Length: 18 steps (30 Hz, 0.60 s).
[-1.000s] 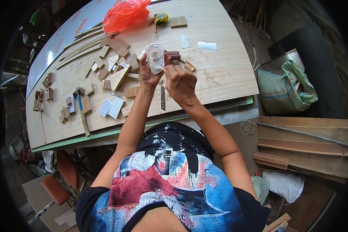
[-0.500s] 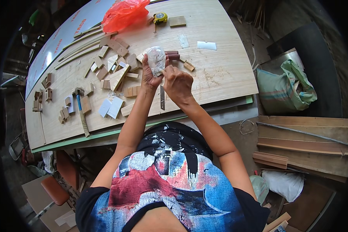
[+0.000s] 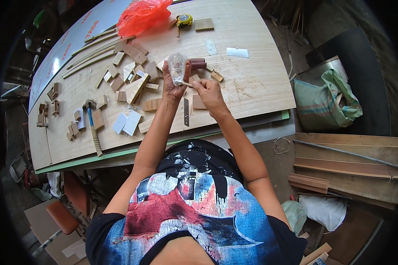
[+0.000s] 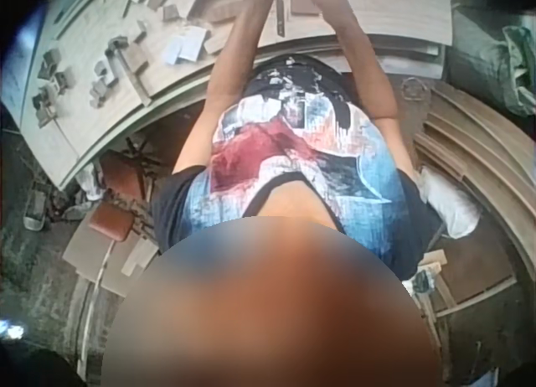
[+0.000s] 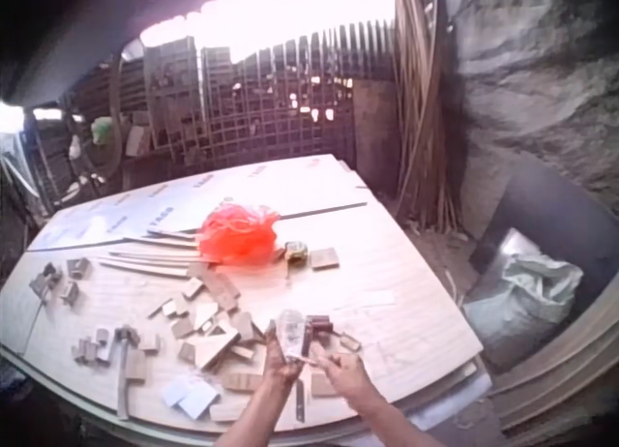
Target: Assembling and gluing small wooden blocks together at a workbench.
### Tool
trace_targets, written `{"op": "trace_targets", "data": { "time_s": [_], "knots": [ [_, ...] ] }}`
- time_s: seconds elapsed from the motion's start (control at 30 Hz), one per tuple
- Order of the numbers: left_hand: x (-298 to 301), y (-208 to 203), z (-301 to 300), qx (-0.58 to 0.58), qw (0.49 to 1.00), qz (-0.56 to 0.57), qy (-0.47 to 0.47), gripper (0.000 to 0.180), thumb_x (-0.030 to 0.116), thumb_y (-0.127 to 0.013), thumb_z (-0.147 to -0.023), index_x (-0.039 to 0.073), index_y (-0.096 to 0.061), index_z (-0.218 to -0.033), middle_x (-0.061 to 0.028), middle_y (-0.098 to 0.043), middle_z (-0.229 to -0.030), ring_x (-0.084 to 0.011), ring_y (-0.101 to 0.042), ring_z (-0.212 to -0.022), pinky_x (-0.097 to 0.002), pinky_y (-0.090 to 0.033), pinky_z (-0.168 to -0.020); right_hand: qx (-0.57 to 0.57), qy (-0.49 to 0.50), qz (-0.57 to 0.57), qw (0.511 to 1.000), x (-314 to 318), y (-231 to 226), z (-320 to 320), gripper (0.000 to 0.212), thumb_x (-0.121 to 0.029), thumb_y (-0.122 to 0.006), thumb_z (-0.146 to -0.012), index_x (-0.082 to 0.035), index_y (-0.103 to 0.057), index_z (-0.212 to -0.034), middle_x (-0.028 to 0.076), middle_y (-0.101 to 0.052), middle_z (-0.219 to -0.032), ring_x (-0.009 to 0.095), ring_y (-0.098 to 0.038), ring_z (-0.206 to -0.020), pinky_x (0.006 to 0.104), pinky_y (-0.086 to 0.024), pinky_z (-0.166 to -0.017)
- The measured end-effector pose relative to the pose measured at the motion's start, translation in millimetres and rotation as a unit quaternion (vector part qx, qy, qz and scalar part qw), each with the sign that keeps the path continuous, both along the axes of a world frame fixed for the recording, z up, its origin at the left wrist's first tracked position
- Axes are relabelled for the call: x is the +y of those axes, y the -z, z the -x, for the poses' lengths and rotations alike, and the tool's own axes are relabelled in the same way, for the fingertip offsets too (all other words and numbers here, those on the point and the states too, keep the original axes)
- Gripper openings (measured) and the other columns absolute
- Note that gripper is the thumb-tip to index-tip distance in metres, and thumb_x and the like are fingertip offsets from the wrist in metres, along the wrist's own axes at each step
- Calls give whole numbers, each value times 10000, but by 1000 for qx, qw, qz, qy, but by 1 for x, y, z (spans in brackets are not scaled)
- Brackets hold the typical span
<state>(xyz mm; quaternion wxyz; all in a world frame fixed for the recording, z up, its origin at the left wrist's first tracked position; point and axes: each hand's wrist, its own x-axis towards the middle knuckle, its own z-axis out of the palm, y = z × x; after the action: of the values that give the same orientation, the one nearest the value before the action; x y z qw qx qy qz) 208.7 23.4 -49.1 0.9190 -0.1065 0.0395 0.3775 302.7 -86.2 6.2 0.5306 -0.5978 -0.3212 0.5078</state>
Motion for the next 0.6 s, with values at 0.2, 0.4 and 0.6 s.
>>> {"op": "trace_targets", "data": {
  "time_s": [0.2, 0.4, 0.6],
  "knots": [
    [7, 3, 6, -2, 999, -4, -34, 496, 342, -630, -722, -28, -475, -1016, -229, -508, -997, -327, -535, -912, -382, -503, -779, 208, -13, 7, 978, -7, -13, 1, 163, -184, -546, -823, -48, -566, -735, -75, -320, -494, 10, -220, -392, 176, -161, -353],
    [1, -3, 4, 117, 988, -59, -76, 501, 402, -577, -745, -12, -495, -1015, -201, -551, -968, -325, -545, -898, -410, -466, -817, -267, 82, -136, 950, -3, -27, 17, 143, -142, -564, -788, -2, -588, -776, 51, -536, -556, 125, -513, -474, 263, -380, -441],
    [-2, -3, 3, 178, 978, -86, -70, 504, 437, -563, -744, 32, -504, -1038, -150, -561, -986, -291, -551, -893, -411, -447, -818, -573, 105, -207, 786, 6, -23, 21, 120, -124, -553, -753, -52, -533, -659, 88, -539, -581, 232, -549, -510, 324, -412, -465]
  ]
}}
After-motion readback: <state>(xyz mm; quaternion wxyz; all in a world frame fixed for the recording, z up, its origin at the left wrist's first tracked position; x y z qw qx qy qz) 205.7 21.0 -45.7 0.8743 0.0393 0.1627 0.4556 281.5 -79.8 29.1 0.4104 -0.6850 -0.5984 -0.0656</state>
